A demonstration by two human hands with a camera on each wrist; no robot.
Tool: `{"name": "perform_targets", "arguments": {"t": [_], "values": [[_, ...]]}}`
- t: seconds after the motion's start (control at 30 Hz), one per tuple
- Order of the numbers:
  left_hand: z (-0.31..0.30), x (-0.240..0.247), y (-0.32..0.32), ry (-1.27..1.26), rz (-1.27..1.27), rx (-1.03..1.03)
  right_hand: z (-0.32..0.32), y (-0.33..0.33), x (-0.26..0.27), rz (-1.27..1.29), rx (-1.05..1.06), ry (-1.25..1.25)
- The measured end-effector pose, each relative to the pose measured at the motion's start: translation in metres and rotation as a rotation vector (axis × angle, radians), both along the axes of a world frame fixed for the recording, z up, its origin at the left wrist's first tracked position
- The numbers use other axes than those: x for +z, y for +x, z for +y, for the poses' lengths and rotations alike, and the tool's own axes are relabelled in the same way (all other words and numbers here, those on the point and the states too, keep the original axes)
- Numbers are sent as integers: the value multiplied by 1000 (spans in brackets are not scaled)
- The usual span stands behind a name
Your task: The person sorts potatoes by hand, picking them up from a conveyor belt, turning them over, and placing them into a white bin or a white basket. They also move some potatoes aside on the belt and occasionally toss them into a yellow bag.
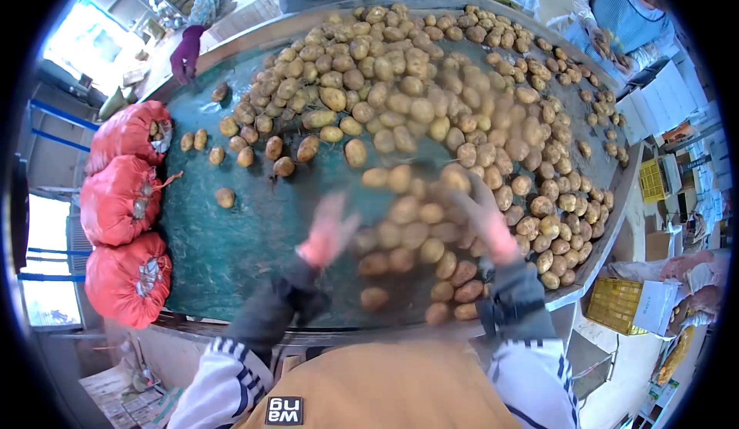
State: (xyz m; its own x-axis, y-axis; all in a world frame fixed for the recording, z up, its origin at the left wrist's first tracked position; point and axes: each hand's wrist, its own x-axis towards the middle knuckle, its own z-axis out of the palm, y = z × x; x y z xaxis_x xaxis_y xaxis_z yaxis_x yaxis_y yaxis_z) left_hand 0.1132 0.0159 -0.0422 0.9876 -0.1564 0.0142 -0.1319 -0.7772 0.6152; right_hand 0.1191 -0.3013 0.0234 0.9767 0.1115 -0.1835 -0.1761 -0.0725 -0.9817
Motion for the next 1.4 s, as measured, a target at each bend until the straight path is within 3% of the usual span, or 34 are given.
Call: {"name": "perform_targets", "arguments": {"t": [0.1, 0.23, 0.27, 0.33, 0.43, 0.53, 0.57, 0.7, 0.73, 0.8, 0.83, 0.9, 0.97, 1.0, 1.03, 1.1, 1.2, 1.3, 1.37, 1.4], "values": [[33, -8, 87, 328, -317, 39, -23, -69, 5, 272, -167, 416], [58, -13, 172, 599, -474, 35, -42, -141, -3, 384, -228, 283], [53, -2, 177, 557, -377, 8, -36, -154, 4, 385, -321, 303], [43, 29, 173, 472, -176, -53, -44, -170, 1, 396, -278, 228], [53, -20, 184, 505, -312, -105, -38, -161, 21, 440, -295, 197], [48, -27, 156, 166, -103, 42, -19, -119, 36, 292, -154, 89], [42, -14, 144, 218, 84, 85, -11, -100, 38, 217, -82, -1], [34, -22, 79, -167, 154, -27, 61, -24, 57, -16, 138, -293], [30, -17, 56, -371, 196, 5, 79, -9, 60, -102, 198, -434], [24, -4, 17, -781, 280, 87, 105, 18, 55, -488, 472, -446], [21, 5, 3, -980, 295, 125, 119, 41, 81, -623, 665, -522], [19, 21, -19, -1321, 270, 175, 132, 95, 51, -1172, 777, -523], [22, 29, -32, -1868, 415, 129, 146, 147, 46, -1155, 768, -964], [26, 29, -36, -2341, 655, 162, 152, 181, -8, -988, 520, -926], [29, 23, -42, -2302, 662, 257, 159, 211, -35, -972, 356, -1155], [32, 3, -58, -2213, 678, 453, 170, 252, -48, -853, 492, -1259], [33, -9, -73, -2088, 669, 478, 186, 264, -17, -574, 582, -1384], [22, 1, -74, -2291, 858, 501, 199, 271, -15, -434, 728, -1505], [12, -1, -75, -1981, 665, 577, 209, 276, 11, -244, 897, -1568], [11, -1, -75, -1824, 575, 604, 208, 274, 9, -243, 870, -1492]]}}
